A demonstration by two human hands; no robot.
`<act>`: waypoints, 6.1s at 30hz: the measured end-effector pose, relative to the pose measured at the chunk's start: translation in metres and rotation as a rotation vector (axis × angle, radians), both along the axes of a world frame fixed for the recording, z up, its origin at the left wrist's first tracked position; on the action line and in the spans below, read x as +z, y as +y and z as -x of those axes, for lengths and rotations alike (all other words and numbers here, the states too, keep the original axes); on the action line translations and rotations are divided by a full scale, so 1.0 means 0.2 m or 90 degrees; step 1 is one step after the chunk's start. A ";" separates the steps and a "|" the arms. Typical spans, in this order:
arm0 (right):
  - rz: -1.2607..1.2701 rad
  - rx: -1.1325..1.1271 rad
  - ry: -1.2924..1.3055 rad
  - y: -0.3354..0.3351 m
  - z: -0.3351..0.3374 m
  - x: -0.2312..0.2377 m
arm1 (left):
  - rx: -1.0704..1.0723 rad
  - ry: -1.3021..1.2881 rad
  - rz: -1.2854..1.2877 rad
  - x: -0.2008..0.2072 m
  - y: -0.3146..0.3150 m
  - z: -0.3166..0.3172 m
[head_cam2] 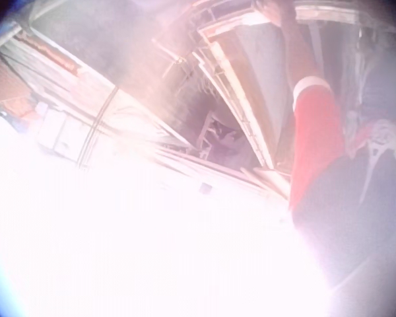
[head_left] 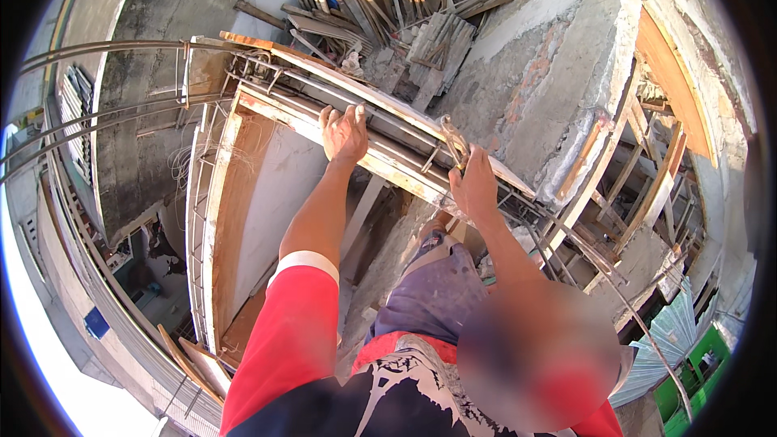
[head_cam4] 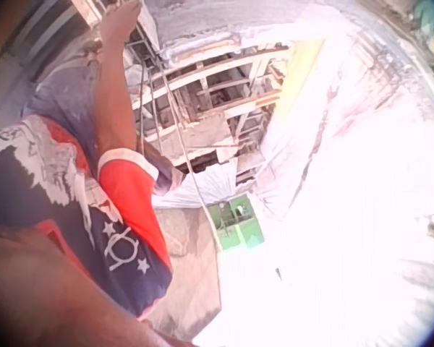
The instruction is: The person assembles a wooden frame structure on a construction site. They position wooden planks and metal rods, secure them with a hammer, and adjust the alignment of the components.
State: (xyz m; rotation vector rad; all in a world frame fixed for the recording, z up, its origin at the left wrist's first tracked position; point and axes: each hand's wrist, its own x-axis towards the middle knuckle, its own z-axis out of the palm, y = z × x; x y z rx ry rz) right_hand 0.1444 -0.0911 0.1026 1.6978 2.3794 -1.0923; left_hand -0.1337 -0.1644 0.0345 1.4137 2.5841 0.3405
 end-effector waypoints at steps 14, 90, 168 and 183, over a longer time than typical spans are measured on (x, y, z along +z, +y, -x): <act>-0.103 0.455 -0.424 1.18 -0.46 0.57 | -0.094 0.116 -0.017 -0.12 -0.02 0.00; 0.428 0.098 -0.454 0.49 -1.26 0.73 | 0.001 -0.030 0.008 -0.05 0.03 0.03; -0.049 0.878 -0.112 0.58 -1.17 2.80 | 1.408 -0.372 -0.884 3.37 -3.01 -2.87; 0.544 0.426 -0.328 0.27 -0.61 3.46 | 1.401 -0.483 -0.658 3.47 -2.69 -2.94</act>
